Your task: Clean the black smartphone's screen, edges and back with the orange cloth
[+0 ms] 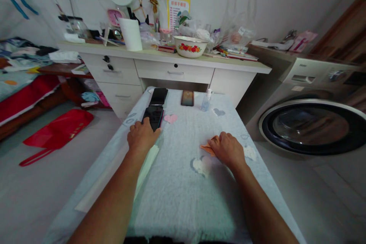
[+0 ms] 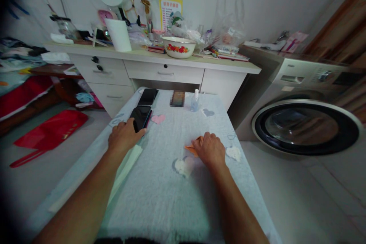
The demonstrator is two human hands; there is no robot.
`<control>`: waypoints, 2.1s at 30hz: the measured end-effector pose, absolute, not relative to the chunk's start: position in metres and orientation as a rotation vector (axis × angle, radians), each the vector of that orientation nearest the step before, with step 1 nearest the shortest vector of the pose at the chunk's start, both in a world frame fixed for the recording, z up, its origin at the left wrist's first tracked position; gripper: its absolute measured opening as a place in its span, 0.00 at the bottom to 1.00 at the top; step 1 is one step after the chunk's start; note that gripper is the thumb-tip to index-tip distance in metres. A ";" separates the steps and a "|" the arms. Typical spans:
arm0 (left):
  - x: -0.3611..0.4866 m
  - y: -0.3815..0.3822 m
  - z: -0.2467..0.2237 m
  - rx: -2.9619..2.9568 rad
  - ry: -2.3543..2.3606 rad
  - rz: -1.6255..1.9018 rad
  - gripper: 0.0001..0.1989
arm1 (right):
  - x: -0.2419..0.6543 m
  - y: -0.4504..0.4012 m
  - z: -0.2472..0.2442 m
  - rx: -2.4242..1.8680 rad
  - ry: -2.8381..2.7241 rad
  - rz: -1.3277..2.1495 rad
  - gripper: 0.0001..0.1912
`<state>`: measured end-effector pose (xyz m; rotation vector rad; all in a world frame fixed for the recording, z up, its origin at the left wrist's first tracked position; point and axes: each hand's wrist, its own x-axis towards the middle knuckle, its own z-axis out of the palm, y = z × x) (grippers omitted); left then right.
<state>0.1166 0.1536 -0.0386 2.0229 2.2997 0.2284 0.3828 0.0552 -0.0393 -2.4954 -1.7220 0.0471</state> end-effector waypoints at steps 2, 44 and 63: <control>0.116 0.153 -0.039 2.027 2.296 0.244 0.32 | 0.378 0.056 -0.044 -2.448 -1.786 0.057 0.25; 0.183 0.083 -0.057 2.507 1.673 0.391 0.31 | 0.370 0.067 -0.063 -0.925 -0.827 1.519 0.15; 0.185 0.089 -0.046 2.050 1.000 0.991 0.09 | 0.356 0.057 -0.055 -0.934 -1.097 1.620 0.28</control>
